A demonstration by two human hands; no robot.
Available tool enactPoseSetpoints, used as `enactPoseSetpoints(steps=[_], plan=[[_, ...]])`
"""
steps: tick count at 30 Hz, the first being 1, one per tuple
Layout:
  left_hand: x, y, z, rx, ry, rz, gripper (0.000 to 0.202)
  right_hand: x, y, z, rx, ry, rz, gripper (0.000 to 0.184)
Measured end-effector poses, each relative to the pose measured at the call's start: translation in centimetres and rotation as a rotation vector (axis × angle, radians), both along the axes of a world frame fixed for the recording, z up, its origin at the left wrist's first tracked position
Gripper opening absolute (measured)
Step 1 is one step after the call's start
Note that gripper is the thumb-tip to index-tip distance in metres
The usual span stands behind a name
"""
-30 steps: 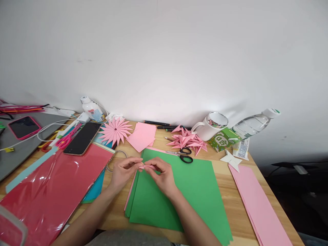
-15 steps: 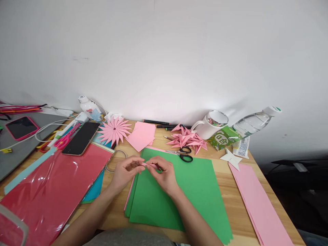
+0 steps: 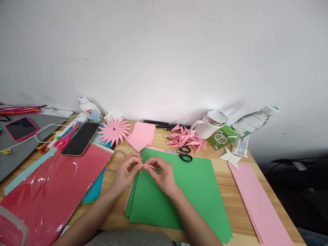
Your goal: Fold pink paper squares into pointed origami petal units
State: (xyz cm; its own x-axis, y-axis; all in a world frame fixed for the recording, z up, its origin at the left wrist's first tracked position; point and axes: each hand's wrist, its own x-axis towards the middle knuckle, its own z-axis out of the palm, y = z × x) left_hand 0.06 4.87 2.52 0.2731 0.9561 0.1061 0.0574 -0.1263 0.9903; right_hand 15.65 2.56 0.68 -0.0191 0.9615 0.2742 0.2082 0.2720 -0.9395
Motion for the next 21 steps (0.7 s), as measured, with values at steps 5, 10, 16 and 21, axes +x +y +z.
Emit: enactPoseSetpoints(steps=[5, 10, 16, 21], plan=[[0.4, -0.4, -0.6, -0.106, -0.015, -0.005, 0.021, -0.1, 0.0, 0.0, -0.020, -0.054, -0.051, 0.019], [1.1, -0.6, -1.6, -0.148, -0.063, 0.073, 0.017, -0.2, 0.1, 0.1, -0.095, 0.051, -0.042, 0.025], [0.7, 0.2, -1.0, -0.173, -0.138, 0.212, 0.016, 0.1, 0.6, -0.3, -0.268, 0.139, 0.027, 0.027], [0.0, 0.6, -0.3, -0.158, -0.150, 0.273, 0.017, 0.3, 0.5, -0.4, -0.255, -0.001, -0.039, 0.033]])
